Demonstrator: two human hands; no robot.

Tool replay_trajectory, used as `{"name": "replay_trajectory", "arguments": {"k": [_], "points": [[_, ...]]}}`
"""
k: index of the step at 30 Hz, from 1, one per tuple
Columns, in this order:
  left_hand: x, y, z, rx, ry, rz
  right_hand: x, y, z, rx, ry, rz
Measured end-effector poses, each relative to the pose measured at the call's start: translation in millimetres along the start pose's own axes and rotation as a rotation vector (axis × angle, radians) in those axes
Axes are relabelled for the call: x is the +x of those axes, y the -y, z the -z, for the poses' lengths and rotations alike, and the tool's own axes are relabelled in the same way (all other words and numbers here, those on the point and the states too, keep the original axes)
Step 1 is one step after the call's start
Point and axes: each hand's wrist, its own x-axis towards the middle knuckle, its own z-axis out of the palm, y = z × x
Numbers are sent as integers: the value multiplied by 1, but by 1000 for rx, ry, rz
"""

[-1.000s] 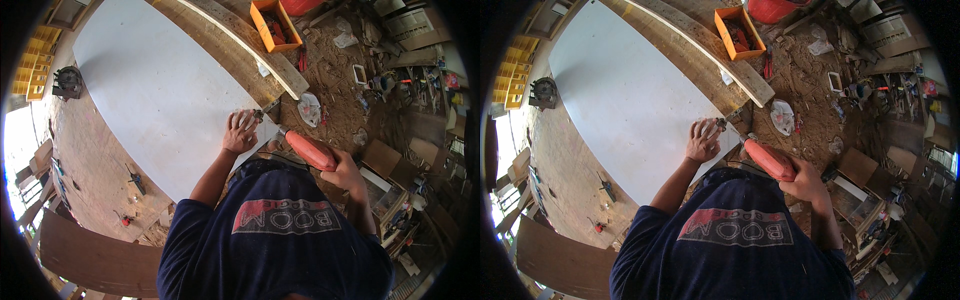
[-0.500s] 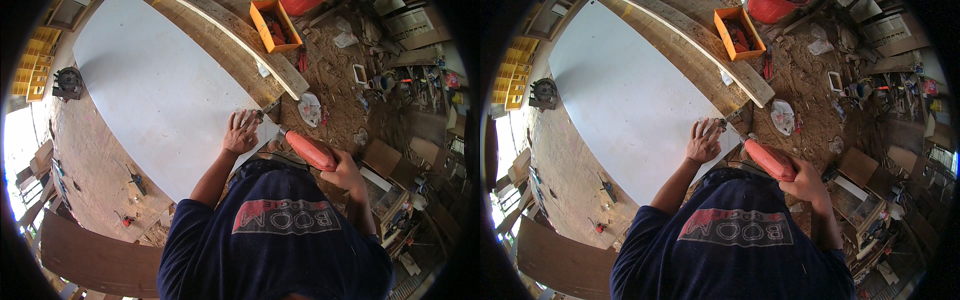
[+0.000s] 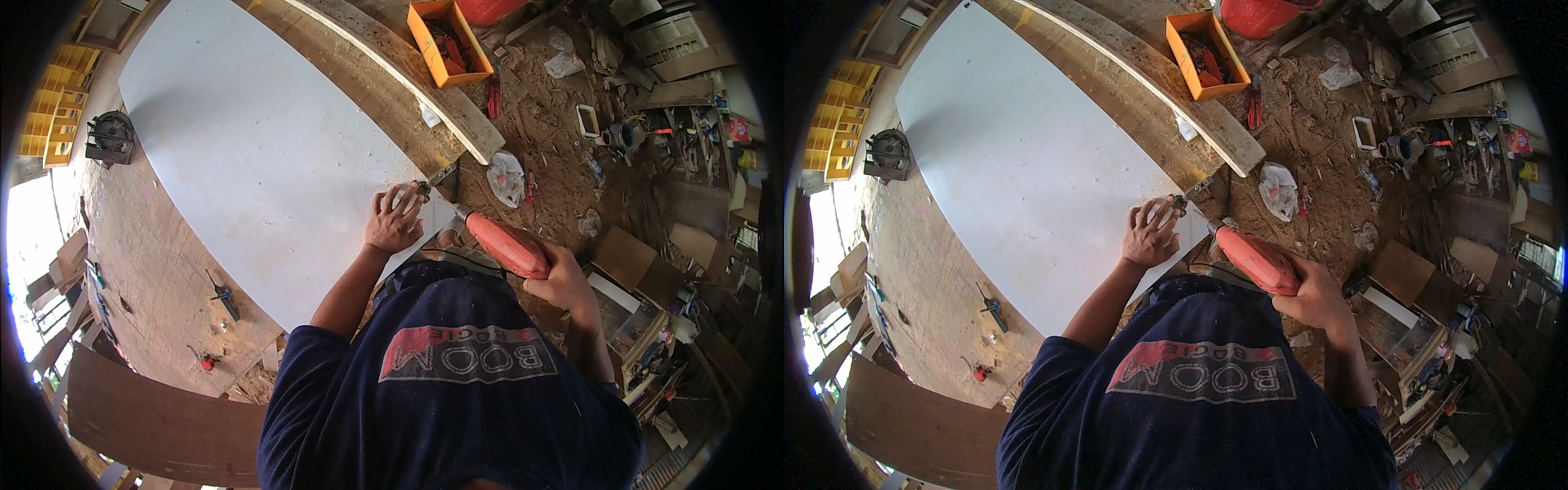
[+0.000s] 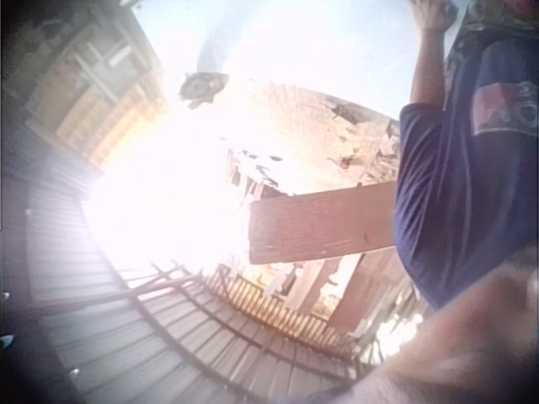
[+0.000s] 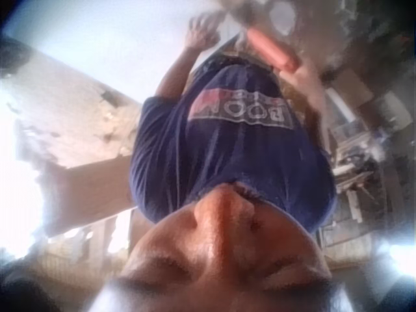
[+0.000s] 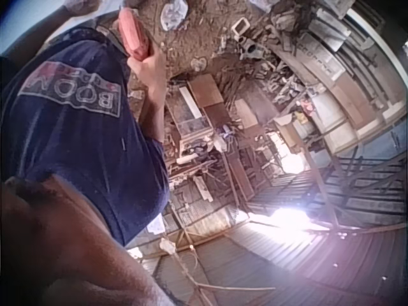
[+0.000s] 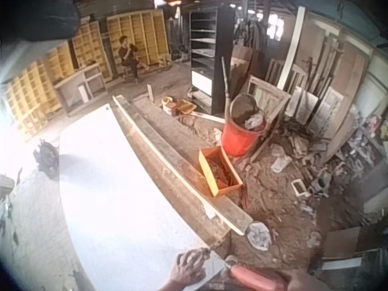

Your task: The person attaches a metal hinge to a white panel using a drill and then mounts the panel as a door onto a wooden cabinet frame by securing the hinge screws.

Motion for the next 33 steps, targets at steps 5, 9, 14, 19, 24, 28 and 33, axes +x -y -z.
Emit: {"name": "replay_trajectory", "arguments": {"k": [5,9,14,19,24,28,33], "points": [[-1,-1,0,14,8,16,1,2,0,-15,0,-7],[0,0,0,7,5,5,2,5,0,-11,8,-4],[-1,1,-1,8,21,6,3,4,2,-20,28,-22],[-1,1,-1,1,28,10,3,5,3,-5,35,-28],[-1,0,1,-6,26,21,4,5,2,22,35,-22],[-1,0,0,7,-8,3,6,2,2,6,38,19],[-3,0,-2,-19,-45,25,12,12,5,-17,58,35]]}}
